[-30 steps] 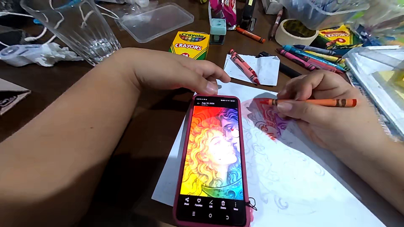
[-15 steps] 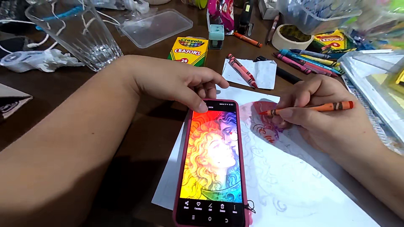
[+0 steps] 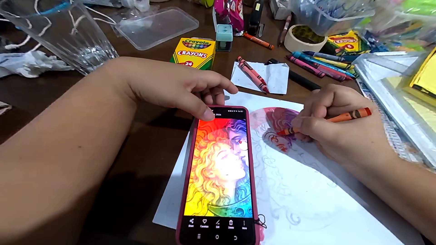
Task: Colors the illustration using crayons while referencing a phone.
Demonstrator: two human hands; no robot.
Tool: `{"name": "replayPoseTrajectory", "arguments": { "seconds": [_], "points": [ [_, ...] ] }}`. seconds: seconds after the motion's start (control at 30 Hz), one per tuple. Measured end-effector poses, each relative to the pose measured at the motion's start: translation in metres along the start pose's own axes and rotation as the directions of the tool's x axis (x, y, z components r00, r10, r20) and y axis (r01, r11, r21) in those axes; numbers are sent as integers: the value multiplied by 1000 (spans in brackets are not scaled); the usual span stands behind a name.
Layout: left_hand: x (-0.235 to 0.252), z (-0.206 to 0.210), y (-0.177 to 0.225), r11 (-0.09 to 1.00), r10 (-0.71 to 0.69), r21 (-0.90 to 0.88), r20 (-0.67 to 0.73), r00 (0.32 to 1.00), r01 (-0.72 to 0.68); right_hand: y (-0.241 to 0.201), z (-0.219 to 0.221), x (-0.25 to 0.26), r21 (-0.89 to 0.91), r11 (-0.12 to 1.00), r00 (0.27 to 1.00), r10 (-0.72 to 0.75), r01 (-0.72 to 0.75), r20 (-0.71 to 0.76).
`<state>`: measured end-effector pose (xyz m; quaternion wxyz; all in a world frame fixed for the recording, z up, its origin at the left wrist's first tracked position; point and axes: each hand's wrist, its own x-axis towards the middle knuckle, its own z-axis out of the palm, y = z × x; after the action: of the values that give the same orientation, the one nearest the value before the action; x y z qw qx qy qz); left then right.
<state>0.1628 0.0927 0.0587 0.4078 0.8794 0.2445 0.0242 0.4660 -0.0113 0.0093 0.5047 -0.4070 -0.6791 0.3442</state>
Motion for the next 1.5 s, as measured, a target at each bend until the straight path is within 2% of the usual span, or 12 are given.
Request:
{"name": "replayPoseTrajectory", "arguments": {
  "seconds": [0.47, 0.63, 1.5],
  "points": [
    [1, 0, 0, 999, -7, -36, 18, 1000, 8, 0, 1, 0, -72, 997, 1000, 1, 0, 12],
    [0, 0, 1, 999, -17, -45, 16, 1000, 17, 1, 0, 1, -34, 999, 1000, 12, -12, 7],
    [0, 0, 0, 999, 6, -44, 19, 1000, -5, 0, 1, 1, -59, 998, 1000, 10, -8, 21]
  ]
}}
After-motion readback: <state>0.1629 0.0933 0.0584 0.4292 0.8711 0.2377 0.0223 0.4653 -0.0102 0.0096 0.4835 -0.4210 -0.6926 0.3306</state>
